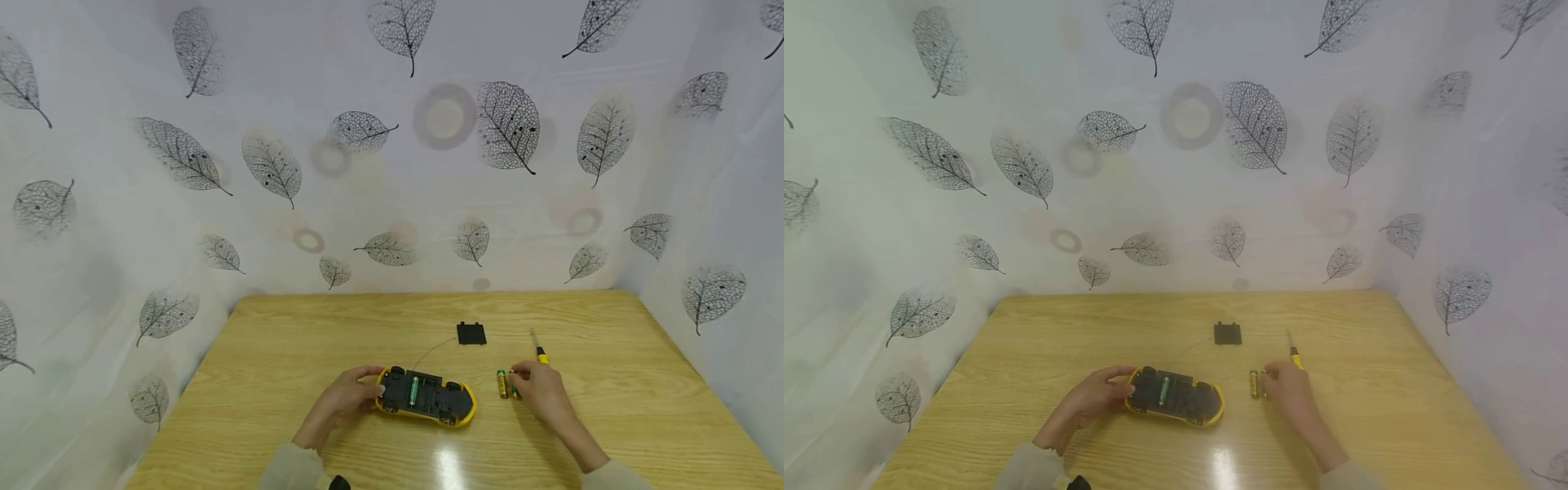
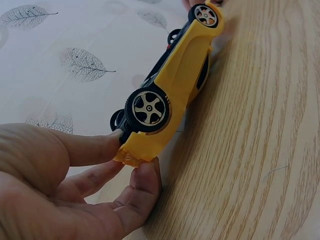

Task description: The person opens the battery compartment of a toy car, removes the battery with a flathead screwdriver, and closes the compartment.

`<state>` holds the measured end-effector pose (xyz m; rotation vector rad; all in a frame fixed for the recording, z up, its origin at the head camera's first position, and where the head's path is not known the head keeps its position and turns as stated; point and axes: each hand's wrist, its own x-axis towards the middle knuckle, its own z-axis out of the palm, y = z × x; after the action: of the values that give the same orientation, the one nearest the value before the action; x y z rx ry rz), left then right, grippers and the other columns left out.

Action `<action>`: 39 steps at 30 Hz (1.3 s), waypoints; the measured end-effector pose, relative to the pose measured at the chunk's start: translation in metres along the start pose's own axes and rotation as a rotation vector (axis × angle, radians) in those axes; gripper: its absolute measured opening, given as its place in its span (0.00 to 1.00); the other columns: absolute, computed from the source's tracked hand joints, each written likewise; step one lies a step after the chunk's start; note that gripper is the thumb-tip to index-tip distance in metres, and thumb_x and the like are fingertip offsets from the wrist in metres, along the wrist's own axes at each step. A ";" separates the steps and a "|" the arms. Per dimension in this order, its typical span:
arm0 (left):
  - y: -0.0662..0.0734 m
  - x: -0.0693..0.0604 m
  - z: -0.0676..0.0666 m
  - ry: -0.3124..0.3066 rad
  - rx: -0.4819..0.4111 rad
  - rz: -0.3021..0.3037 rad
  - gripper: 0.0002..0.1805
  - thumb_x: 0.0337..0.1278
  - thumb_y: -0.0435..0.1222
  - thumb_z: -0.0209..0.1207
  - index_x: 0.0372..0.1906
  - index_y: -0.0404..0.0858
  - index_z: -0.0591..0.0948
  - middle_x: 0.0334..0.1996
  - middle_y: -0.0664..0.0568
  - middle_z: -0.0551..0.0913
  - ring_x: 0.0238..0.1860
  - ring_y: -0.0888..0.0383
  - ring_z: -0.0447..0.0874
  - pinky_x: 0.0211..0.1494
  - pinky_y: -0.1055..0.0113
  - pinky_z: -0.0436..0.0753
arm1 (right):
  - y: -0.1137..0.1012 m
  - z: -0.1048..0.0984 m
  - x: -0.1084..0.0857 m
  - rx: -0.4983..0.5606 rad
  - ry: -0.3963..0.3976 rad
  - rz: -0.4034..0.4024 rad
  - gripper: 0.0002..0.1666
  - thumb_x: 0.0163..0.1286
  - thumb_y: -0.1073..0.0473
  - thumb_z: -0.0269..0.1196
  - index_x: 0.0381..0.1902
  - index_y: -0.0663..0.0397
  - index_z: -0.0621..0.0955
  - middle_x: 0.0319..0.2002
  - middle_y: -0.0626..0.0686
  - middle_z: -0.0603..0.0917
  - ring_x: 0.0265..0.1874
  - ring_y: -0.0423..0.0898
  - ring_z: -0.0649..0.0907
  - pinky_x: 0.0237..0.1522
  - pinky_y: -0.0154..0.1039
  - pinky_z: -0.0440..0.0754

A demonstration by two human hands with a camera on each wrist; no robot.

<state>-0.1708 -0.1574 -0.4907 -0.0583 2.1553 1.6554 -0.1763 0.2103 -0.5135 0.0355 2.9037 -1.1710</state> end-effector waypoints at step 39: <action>0.000 -0.002 0.000 -0.031 -0.024 0.030 0.27 0.69 0.29 0.62 0.70 0.25 0.72 0.45 0.43 0.86 0.37 0.57 0.82 0.40 0.63 0.83 | -0.015 -0.004 -0.015 0.064 0.093 0.004 0.22 0.72 0.62 0.63 0.56 0.77 0.81 0.37 0.56 0.84 0.31 0.46 0.78 0.25 0.34 0.75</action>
<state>-0.1689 -0.1581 -0.4900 -0.0073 2.1227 1.6881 -0.1613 0.2019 -0.5000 0.0986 2.9426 -1.2957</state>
